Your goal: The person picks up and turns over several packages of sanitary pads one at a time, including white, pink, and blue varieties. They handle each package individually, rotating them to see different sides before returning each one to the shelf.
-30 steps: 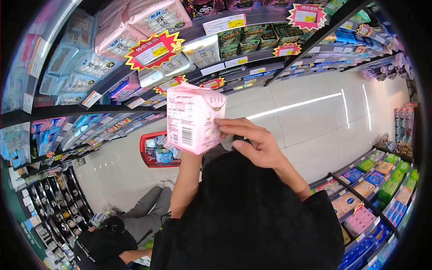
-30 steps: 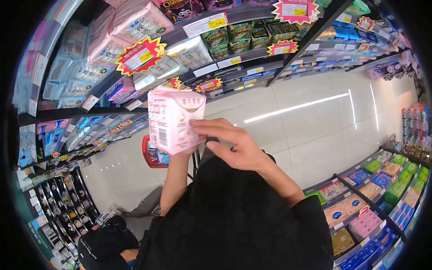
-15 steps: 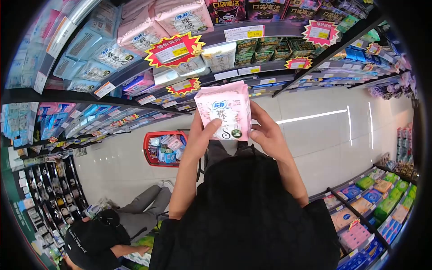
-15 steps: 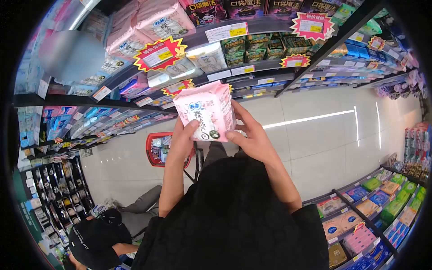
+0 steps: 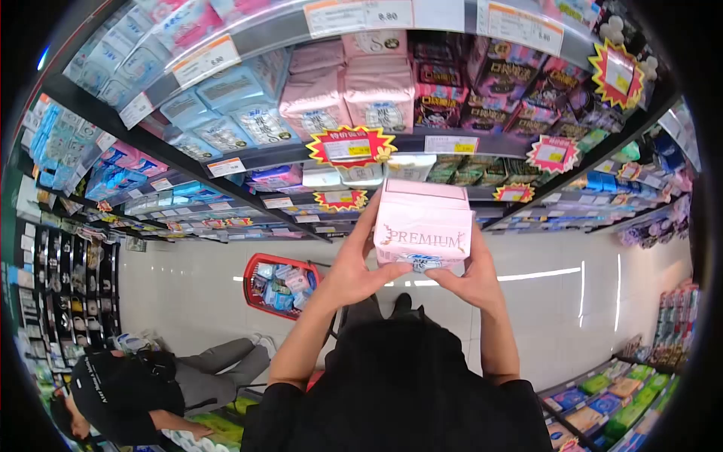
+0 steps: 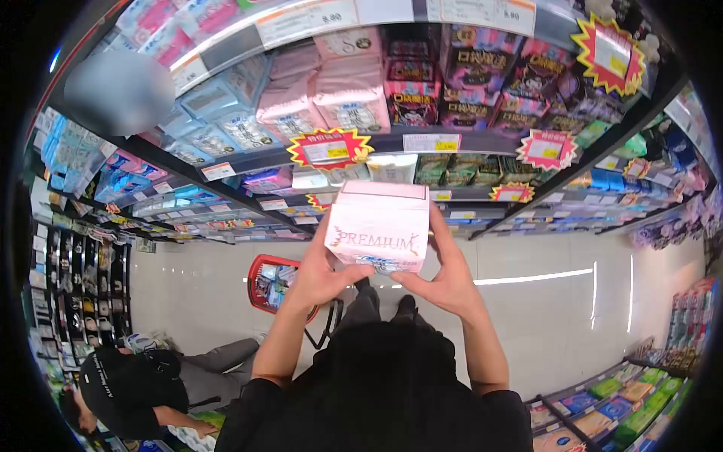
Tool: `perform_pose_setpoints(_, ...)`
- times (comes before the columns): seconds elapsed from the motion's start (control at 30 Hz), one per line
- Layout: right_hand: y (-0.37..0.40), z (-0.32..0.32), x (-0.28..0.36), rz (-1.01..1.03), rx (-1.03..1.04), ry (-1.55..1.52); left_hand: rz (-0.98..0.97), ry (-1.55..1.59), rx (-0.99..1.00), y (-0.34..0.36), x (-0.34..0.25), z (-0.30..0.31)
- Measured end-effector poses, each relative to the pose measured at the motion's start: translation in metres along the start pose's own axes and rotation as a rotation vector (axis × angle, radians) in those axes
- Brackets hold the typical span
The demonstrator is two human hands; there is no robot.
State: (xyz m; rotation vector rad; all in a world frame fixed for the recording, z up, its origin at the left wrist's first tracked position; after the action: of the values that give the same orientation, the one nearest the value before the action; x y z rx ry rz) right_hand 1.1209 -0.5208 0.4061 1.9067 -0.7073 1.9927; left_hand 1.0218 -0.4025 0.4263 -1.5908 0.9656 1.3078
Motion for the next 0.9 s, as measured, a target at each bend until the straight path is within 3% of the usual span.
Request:
perform_pose_setpoints(0.1, -0.035, 0.003, 0.05, 0.224, -0.039, 0.194, -0.047, -0.2, -0.03, -0.021, -0.029, 0.02)
perform_pose_setpoints(0.27, -0.094, -0.004, 0.099, 0.386, -0.077, 0.36, -0.196, -0.324, -0.117, -0.059, -0.076, 0.048)
perform_pose_setpoints(0.47, -0.14, -0.013, 0.116, 0.398, -0.036, 0.333, -0.291, -0.354, -0.136, -0.088, -0.095, 0.066)
perform_pose_setpoints(0.73, -0.178, -0.007, 0.114, 0.243, 0.024, 0.236, -0.422, -0.356, -0.169, -0.123, -0.107, 0.078)
perform_pose_setpoints(0.9, -0.198, 0.009, 0.103, 0.142, -0.073, 0.329, -0.295, -0.488, -0.223, -0.143, -0.11, 0.088)
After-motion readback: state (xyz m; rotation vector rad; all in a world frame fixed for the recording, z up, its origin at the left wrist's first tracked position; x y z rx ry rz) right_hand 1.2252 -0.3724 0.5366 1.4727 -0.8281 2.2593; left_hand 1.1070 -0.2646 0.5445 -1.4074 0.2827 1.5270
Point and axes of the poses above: each hand's wrist, its own y-axis away from the middle knuckle, its own z-axis out of the back of the hand, x = y × z, the point moved 10 cm from there along -y, towards the middle knuckle, and after that the axes turned 1 degree about -z, right-handed, at the moved point
